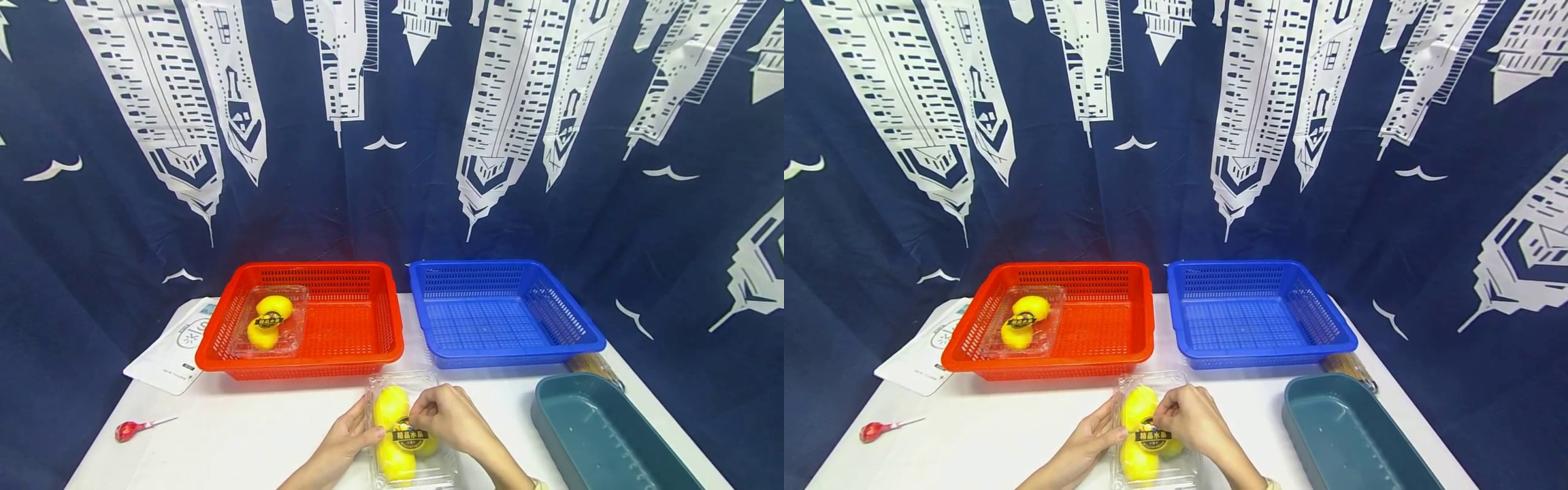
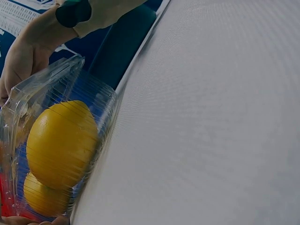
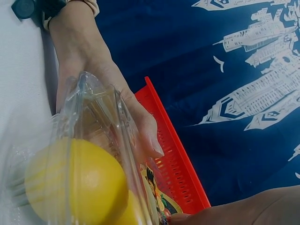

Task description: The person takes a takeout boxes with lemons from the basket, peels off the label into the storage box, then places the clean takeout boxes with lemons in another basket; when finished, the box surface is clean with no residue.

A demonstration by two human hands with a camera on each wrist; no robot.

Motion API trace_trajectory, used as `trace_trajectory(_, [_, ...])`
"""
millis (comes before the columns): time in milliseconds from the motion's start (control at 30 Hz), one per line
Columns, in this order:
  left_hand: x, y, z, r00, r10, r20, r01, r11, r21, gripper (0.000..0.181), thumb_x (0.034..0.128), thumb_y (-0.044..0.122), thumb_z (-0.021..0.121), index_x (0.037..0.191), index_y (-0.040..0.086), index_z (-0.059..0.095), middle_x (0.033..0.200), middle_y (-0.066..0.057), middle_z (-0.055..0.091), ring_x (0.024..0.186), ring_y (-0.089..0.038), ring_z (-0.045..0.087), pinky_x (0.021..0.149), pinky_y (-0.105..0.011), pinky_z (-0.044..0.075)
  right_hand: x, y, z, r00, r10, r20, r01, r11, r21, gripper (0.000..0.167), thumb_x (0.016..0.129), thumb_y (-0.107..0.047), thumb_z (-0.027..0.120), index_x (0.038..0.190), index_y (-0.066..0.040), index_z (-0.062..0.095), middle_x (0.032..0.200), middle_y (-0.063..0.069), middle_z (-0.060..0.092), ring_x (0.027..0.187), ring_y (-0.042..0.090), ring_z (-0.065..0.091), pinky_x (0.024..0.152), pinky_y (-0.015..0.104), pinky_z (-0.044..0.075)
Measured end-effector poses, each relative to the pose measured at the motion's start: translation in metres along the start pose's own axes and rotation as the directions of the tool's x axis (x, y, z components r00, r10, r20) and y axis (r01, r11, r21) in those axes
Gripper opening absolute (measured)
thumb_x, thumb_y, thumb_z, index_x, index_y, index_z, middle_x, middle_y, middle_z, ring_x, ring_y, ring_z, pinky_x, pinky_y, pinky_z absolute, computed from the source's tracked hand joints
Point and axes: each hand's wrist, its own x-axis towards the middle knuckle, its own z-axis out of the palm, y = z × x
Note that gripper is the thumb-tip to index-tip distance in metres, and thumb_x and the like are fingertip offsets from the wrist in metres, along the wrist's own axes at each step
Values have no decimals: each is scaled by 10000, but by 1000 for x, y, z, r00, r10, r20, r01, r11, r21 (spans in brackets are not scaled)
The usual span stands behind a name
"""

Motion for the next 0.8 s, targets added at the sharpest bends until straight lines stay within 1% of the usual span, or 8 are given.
trace_trajectory(167, [-1, 1, 0, 1000, 6, 1, -6, 1000, 5, 814, 978, 155, 549, 1519, -90, -8, 1600, -244, 4, 1479, -408, 60, 1139, -211, 302, 1, 1, 0, 1000, -10, 0, 10, 1000, 1, 107, 726, -83, 731, 671, -172, 708, 595, -111, 617, 551, -36, 485, 534, 161, 424])
trace_trajectory(300, [-1, 2, 0, 1000, 5, 2, -5, 1000, 7, 812, 979, 156, 549, 1521, -87, -5, 1602, -246, 12, 1480, -406, 65, 1134, -197, 309, 1, 1, -1, 1000, -14, 0, 14, 1000, 4, 122, 719, -59, 707, 672, -171, 715, 601, -113, 619, 560, -40, 480, 550, 160, 418])
trace_trajectory(667, [0, 1, 0, 1000, 3, 11, -3, 1000, 3, 807, 980, 150, 543, 1521, -88, -7, 1606, -251, 16, 1483, -408, 62, 1134, -190, 310, 1, 2, -4, 1000, -4, 30, 2, 998, 59, 109, 733, -48, 695, 698, -148, 723, 634, -81, 652, 570, -38, 503, 555, 159, 442])
trace_trajectory(800, [-1, 2, 0, 1000, 0, 9, -1, 1000, 12, 811, 982, 155, 542, 1519, -92, -13, 1602, -254, 9, 1481, -410, 61, 1146, -224, 296, 2, 3, -4, 999, 2, 44, -6, 996, 90, 101, 740, -42, 695, 708, -133, 723, 645, -66, 655, 579, -28, 510, 556, 160, 448])
